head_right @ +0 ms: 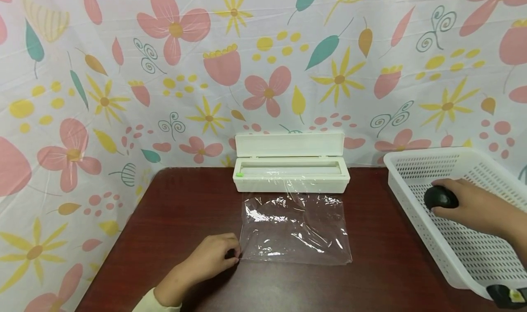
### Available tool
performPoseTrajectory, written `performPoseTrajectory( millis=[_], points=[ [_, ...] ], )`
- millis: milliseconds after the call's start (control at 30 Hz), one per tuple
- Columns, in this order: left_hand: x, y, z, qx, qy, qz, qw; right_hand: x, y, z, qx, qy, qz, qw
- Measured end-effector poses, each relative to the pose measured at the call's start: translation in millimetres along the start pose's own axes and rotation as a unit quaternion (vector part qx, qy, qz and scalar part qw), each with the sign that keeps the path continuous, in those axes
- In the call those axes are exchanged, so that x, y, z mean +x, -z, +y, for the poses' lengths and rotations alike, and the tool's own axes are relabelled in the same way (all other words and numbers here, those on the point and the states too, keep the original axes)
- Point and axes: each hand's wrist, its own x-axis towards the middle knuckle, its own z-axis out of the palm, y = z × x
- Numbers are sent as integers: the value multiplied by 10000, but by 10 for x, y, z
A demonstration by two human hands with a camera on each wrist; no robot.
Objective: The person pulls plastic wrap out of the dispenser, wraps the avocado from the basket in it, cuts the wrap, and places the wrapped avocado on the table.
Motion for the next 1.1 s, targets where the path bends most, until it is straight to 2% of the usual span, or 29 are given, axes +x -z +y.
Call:
performPoseTrajectory(
  millis=[367,567,867,1100],
  points=[
    [4,22,14,5,-46,46,10000,18,-27,16,-126,31,92,9999],
    [3,27,19,-17,-20,-13,10000,-12,-6,-40,-112,53,138,9998],
    [4,39,31,-38,3,3,10000,-55,13,-121,-133,165,423,9989],
    [3,41,32,-65,53,-54,10000,-71,42,-205,-167,196,432,9987]
  ],
)
